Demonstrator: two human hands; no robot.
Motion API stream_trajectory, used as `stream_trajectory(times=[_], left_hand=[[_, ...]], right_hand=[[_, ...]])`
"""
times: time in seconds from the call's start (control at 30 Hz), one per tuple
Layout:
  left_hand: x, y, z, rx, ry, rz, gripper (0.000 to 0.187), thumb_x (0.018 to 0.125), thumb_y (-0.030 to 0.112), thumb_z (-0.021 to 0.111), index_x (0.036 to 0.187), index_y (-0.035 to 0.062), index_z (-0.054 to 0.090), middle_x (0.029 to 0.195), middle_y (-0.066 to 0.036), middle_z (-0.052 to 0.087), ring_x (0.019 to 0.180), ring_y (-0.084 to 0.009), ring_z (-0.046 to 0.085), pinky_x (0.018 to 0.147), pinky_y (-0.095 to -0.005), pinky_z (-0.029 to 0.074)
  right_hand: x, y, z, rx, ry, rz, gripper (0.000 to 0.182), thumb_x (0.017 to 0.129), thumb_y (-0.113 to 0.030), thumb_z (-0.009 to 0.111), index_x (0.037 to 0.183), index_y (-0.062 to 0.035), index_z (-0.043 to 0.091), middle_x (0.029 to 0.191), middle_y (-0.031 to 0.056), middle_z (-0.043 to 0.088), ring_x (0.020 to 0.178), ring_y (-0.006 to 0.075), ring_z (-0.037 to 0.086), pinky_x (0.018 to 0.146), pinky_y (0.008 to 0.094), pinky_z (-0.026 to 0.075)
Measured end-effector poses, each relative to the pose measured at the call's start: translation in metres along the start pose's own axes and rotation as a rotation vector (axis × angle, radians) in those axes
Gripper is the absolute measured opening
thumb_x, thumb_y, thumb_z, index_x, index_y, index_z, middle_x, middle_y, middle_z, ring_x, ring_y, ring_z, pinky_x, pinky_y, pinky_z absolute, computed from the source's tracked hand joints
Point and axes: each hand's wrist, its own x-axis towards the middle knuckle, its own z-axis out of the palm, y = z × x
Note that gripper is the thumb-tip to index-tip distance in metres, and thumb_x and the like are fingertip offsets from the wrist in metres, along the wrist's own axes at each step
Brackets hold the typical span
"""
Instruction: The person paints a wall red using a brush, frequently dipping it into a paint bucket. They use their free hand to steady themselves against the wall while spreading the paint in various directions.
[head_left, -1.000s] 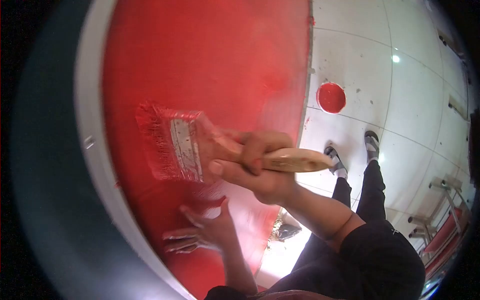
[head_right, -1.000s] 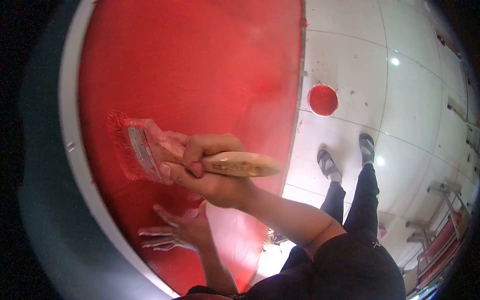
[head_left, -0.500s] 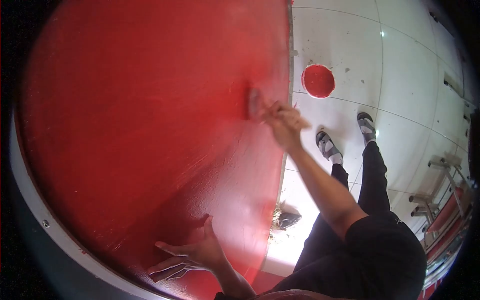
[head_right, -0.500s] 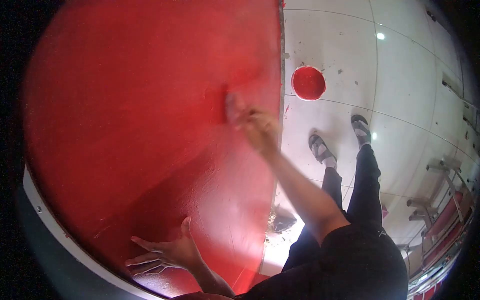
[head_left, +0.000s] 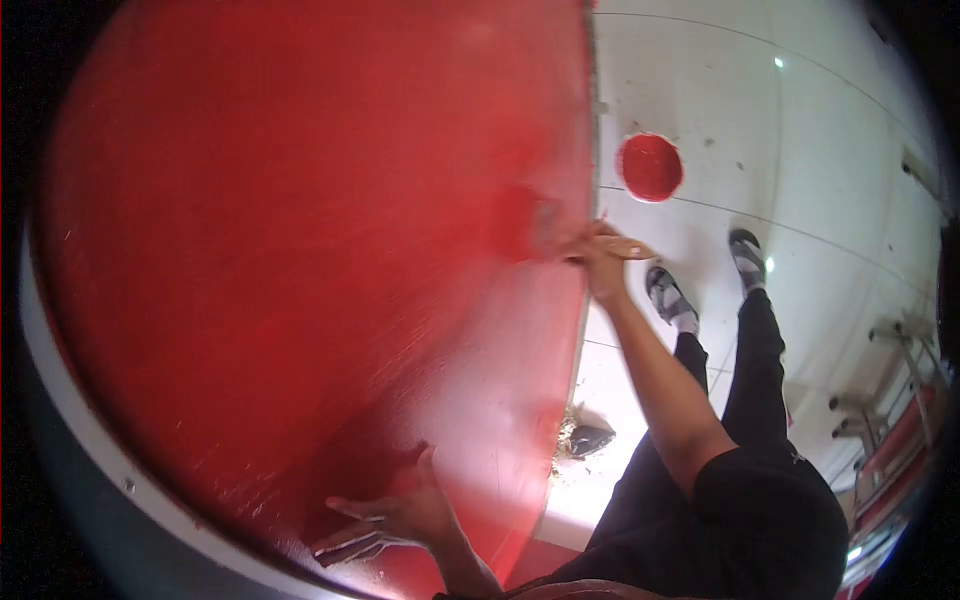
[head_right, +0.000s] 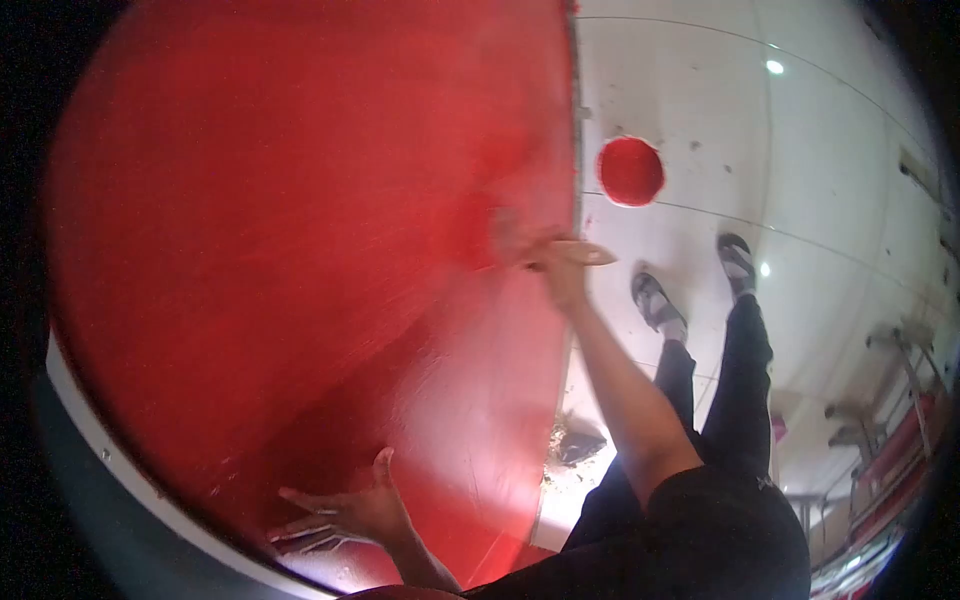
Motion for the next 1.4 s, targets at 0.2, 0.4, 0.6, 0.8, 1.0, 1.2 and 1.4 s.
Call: stream_trajectory(times=[0.2,0.4,0.6,0.8,1.0,1.2,1.4], left_hand=[[-0.001,-0.002,0.000,-0.095,-0.069,-0.111,0.145,0.037,0.068,0.083,0.150,0.0221,0.004,0.145,-0.038,-0.022,0.132,-0.0628,-0.015,0.092,-0.0809,0.007],[-0.010,-0.008,0.001,-0.194,-0.163,-0.208,0.130,0.045,0.069,0.082,0.149,0.0349,0.011,0.146,-0.037,-0.024,0.127,-0.0689,-0.014,0.087,-0.0838,0.009],[-0.016,-0.012,0.007,-0.209,-0.154,-0.187,0.121,0.047,0.067,0.082,0.147,0.0377,0.022,0.150,-0.033,-0.016,0.129,-0.0682,-0.006,0.089,-0.0828,0.012],[-0.015,-0.013,0.003,-0.233,-0.223,-0.194,0.120,0.048,0.063,0.083,0.147,0.0407,0.019,0.150,-0.033,-0.015,0.126,-0.0715,-0.003,0.085,-0.0843,0.016],[-0.026,-0.015,0.026,-0.403,0.074,-0.158,0.132,0.050,0.060,0.085,0.148,0.0250,0.003,0.148,-0.036,-0.015,0.127,-0.0712,-0.004,0.086,-0.0850,0.012],[-0.074,-0.030,0.027,-0.453,-0.067,-0.165,0.131,0.057,0.059,0.083,0.146,0.0164,-0.003,0.142,-0.045,-0.017,0.127,-0.0691,-0.011,0.094,-0.0811,0.008],[-0.079,-0.023,0.038,-0.276,-0.259,-0.115,0.119,0.062,0.062,0.078,0.149,0.0249,0.005,0.138,-0.048,-0.018,0.120,-0.0777,-0.003,0.078,-0.0848,0.024]], right_hand=[[-0.031,-0.055,0.005,-0.001,0.211,0.075,0.016,0.080,-0.002,0.067,0.078,-0.0072,0.052,0.077,0.0020,0.058,0.072,0.0109,0.061,0.063,0.0263,0.053],[-0.065,-0.130,0.115,-0.264,0.041,-0.196,0.024,0.082,0.000,0.067,0.073,-0.0096,0.047,0.077,0.0026,0.058,0.070,0.0107,0.060,0.064,0.0296,0.056],[-0.142,-0.216,0.208,0.089,-0.348,-0.236,0.029,0.083,0.003,0.065,0.068,-0.0075,0.042,0.077,0.0091,0.061,0.075,0.0165,0.064,0.062,0.0284,0.054],[-0.183,-0.231,0.219,0.534,-0.419,-0.100,0.034,0.081,0.008,0.063,0.069,-0.0098,0.037,0.079,0.0132,0.061,0.076,0.0240,0.066,0.064,0.0363,0.059],[-0.210,-0.184,0.220,0.467,-0.536,-0.046,0.033,0.083,0.012,0.057,0.072,-0.0106,0.036,0.087,0.0159,0.060,0.079,0.0264,0.067,0.064,0.0398,0.061],[-0.196,-0.130,0.198,0.367,-0.252,0.039,0.036,0.079,0.009,0.064,0.067,-0.0111,0.036,0.083,0.0139,0.061,0.077,0.0226,0.066,0.063,0.0333,0.057],[-0.114,-0.042,0.074,-0.175,0.168,-0.074,0.013,0.083,-0.001,0.064,0.080,-0.0053,0.052,0.085,0.0054,0.060,0.071,0.0165,0.062,0.063,0.0294,0.054]])
